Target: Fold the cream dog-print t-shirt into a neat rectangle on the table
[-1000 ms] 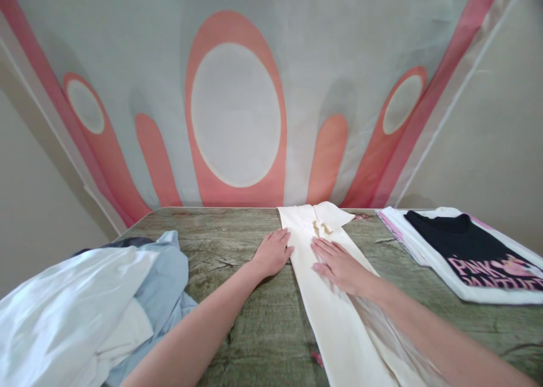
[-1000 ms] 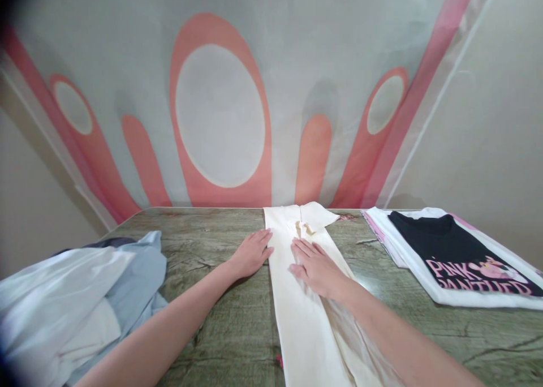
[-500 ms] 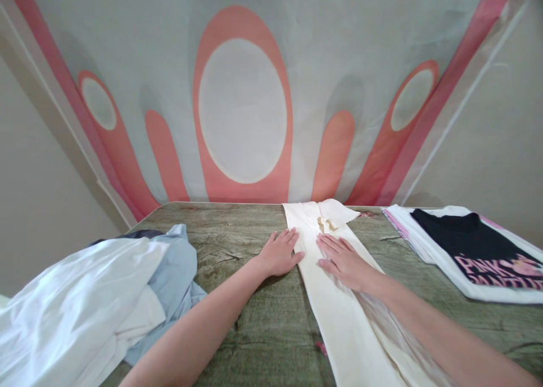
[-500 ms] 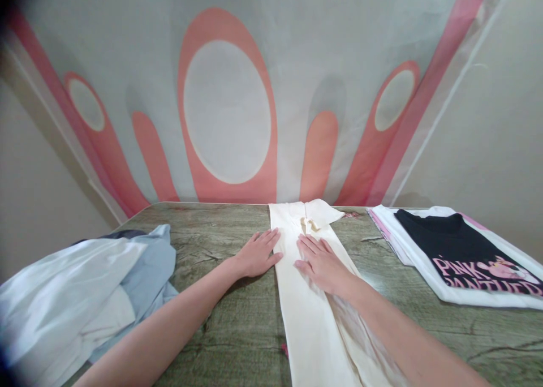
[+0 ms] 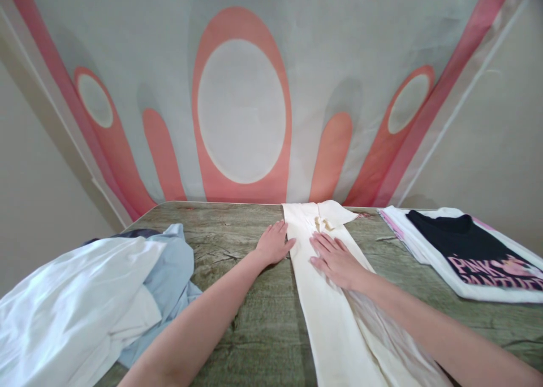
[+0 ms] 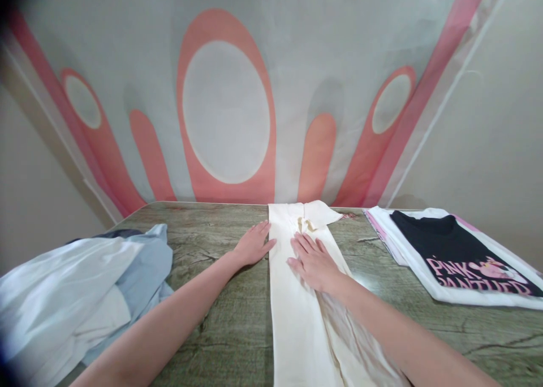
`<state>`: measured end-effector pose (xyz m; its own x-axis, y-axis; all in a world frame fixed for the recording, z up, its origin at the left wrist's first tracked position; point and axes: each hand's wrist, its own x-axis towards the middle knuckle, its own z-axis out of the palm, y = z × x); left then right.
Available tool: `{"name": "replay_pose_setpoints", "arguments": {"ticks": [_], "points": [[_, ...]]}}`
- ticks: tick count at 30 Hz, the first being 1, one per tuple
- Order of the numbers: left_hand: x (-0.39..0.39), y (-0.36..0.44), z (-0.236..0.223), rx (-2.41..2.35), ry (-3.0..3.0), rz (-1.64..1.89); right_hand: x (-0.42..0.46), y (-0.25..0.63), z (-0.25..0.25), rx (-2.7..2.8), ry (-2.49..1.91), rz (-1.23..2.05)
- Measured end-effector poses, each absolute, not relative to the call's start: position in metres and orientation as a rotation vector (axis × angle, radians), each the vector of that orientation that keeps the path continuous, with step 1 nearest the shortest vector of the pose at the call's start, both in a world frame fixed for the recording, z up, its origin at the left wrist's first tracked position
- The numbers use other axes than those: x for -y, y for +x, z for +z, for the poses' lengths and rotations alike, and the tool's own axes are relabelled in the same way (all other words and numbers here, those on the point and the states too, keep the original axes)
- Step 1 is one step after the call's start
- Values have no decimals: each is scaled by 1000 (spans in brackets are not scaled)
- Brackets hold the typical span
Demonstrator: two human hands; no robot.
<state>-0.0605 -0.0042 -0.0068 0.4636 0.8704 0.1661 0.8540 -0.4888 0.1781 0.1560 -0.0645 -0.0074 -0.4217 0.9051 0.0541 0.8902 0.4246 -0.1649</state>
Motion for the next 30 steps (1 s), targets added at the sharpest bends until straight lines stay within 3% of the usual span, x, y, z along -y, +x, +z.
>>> {"name": "replay_pose_setpoints", "arguments": {"ticks": [7, 14, 20, 30], "points": [[-13, -71, -10, -1644, 2503, 617, 37, 130, -5, 2491, -1714, 177], [-4, -72, -5, -1486, 2650, 505, 27, 120, -7, 2420, -1694, 31], [-3, -71, -7, -1440, 2706, 355, 54, 111, 8, 2542, -1296, -40], [-9, -75, -10, -1402, 2740, 352, 76, 107, 5, 2609, -970, 221]]}}
